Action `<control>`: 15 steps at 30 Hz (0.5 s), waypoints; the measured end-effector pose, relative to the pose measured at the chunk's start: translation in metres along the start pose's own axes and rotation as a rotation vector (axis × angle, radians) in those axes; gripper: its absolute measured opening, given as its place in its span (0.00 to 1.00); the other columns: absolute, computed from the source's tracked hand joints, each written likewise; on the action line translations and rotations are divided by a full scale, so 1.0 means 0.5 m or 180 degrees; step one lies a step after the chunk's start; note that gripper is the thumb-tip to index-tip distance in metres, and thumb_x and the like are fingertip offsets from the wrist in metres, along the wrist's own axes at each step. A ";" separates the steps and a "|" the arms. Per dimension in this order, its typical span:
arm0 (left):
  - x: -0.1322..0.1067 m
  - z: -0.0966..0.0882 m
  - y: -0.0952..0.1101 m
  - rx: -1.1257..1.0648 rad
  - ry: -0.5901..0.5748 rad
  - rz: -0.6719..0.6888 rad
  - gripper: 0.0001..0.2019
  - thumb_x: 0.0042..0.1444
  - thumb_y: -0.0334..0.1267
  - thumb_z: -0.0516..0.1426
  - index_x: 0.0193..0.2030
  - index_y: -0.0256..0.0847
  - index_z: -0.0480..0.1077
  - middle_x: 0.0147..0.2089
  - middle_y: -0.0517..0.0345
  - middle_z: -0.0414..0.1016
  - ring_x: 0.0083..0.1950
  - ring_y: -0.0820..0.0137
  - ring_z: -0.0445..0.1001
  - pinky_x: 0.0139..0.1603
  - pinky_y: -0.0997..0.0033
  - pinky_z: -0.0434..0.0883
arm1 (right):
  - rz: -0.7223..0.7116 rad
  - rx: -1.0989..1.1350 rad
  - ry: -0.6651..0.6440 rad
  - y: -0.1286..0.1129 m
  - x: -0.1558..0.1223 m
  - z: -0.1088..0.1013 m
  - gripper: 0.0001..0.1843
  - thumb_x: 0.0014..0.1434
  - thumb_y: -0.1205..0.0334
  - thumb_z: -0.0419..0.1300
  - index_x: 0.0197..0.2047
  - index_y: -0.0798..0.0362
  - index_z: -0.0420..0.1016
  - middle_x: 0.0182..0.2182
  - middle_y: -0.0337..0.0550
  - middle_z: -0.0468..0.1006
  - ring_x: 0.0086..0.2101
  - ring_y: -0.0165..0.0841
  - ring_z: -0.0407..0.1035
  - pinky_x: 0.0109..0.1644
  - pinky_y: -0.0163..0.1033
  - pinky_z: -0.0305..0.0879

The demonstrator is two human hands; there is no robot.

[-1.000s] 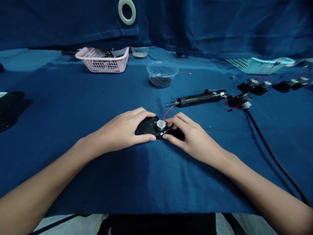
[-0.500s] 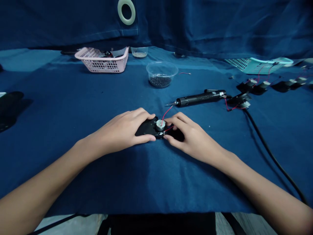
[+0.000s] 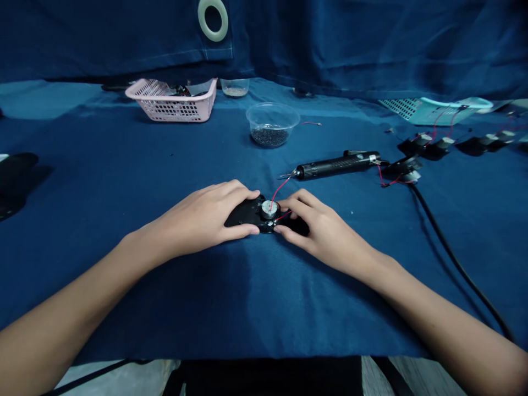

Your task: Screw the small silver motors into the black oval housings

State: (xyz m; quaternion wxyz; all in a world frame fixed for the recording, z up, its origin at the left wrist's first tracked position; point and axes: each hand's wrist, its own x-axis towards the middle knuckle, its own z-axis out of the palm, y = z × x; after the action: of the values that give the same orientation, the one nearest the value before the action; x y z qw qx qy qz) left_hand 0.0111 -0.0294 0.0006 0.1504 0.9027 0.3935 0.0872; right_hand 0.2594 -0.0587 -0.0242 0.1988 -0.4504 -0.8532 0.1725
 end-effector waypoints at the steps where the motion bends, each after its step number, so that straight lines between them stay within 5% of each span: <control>1: 0.000 -0.001 0.000 0.0005 0.0001 0.0008 0.29 0.63 0.59 0.55 0.64 0.44 0.63 0.61 0.52 0.70 0.58 0.58 0.71 0.57 0.59 0.68 | 0.0003 0.0010 -0.0004 0.000 0.000 0.000 0.15 0.65 0.61 0.59 0.54 0.52 0.70 0.48 0.48 0.71 0.46 0.37 0.71 0.55 0.47 0.71; 15: 0.002 0.004 -0.006 0.0002 -0.0011 0.0029 0.30 0.64 0.58 0.53 0.68 0.47 0.61 0.64 0.52 0.67 0.59 0.58 0.70 0.61 0.57 0.66 | 0.0001 0.0054 -0.0001 -0.002 -0.001 -0.001 0.14 0.64 0.62 0.59 0.54 0.51 0.70 0.48 0.48 0.71 0.46 0.37 0.71 0.55 0.48 0.72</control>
State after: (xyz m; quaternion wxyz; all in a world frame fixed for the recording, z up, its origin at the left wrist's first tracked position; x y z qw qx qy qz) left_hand 0.0103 -0.0269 -0.0021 0.1504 0.9047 0.3892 0.0862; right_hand 0.2591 -0.0596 -0.0236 0.2025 -0.4488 -0.8516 0.1798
